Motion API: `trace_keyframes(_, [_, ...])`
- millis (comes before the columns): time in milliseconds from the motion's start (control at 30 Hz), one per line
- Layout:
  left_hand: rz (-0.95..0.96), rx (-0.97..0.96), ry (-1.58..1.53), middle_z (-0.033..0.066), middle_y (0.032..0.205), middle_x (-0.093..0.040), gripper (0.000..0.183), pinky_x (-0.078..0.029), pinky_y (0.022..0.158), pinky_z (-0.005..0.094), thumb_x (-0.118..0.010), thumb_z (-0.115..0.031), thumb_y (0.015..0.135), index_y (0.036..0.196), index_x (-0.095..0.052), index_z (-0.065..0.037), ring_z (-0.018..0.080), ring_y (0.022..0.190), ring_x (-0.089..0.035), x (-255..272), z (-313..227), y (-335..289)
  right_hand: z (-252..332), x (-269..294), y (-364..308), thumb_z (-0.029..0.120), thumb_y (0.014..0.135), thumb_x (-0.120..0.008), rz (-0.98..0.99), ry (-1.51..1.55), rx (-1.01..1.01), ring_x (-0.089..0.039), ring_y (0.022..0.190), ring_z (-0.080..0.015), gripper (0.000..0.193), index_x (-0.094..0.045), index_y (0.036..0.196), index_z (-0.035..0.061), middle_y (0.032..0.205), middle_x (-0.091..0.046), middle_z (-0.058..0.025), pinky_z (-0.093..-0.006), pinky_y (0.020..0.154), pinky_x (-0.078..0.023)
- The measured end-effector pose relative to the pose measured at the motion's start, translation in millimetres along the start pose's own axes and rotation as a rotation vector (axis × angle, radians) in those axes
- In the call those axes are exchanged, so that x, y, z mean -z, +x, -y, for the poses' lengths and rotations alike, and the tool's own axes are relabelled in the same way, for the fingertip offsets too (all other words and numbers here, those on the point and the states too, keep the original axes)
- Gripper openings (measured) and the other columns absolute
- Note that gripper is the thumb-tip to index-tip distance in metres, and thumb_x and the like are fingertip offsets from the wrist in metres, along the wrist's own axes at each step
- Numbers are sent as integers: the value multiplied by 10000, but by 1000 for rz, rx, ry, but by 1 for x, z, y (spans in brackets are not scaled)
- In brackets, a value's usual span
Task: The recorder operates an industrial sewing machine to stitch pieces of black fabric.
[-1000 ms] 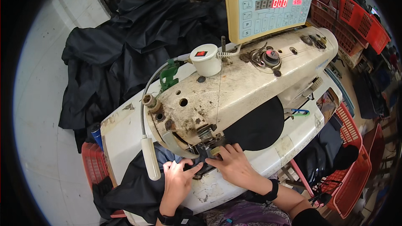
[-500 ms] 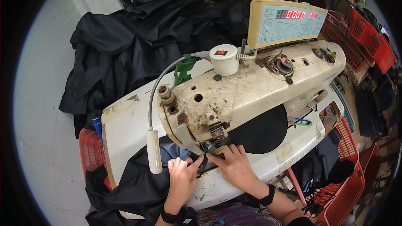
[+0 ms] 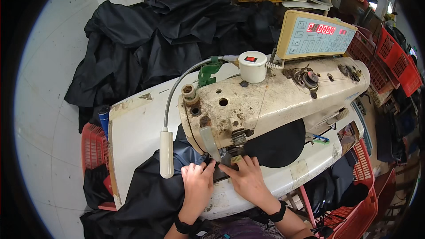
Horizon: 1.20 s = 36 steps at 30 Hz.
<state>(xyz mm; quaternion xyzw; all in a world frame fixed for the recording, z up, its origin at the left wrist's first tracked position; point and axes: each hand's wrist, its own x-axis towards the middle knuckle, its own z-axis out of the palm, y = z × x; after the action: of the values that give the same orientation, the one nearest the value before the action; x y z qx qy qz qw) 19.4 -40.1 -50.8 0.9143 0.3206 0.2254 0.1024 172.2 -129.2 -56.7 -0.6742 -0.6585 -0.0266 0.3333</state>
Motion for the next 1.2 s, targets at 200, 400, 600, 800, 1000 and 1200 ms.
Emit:
trace_keyframes(200, [-22,46,-70,89,947,-611,220,-388,791,395,-661,-52,847,1066,-686,-44,276,845,-541,-3,-15,-1,2,0,1,22,752,-610,-24,17,-88,-529,895,-251,364,-719,1089,106,950,-543,-71,-381,783,-380])
trace_keyframes(400, [69,379,-511,127,981,-647,180,-422,871,430,-650,-64,874,1048,-669,-21,331,922,-578,18,-15,0,4,-1,3,46,770,-598,49,-35,-31,-525,896,-251,392,-717,1139,102,929,-545,-72,-391,776,-371])
trace_keyframes(600, [8,18,-49,127,1025,-640,163,-427,878,386,-687,-69,838,999,-694,-45,305,959,-592,37,0,8,5,-6,3,93,805,-581,17,-151,-9,-517,874,-243,369,-720,1146,115,901,-534,-69,-396,769,-366])
trace_keyframes(800, [2,114,-254,140,1026,-638,130,-461,828,393,-691,-29,821,950,-701,-22,314,934,-597,24,4,0,5,-11,4,111,811,-574,9,-170,-13,-517,872,-239,377,-711,1162,127,893,-536,-61,-395,777,-372])
trace_keyframes(1000, [28,125,-389,171,992,-611,157,-480,852,391,-681,0,822,978,-667,12,349,964,-589,20,11,19,1,-12,6,61,753,-633,-28,-166,-12,-495,789,-250,454,-690,1198,133,830,-533,-60,-392,706,-363])
trace_keyframes(1200, [87,-47,-288,179,1125,-577,246,-452,899,460,-702,-6,791,1024,-637,39,375,1084,-548,32,20,24,1,-9,0,44,722,-643,-42,-98,-28,-487,777,-252,475,-692,1187,126,808,-498,-59,-386,691,-360])
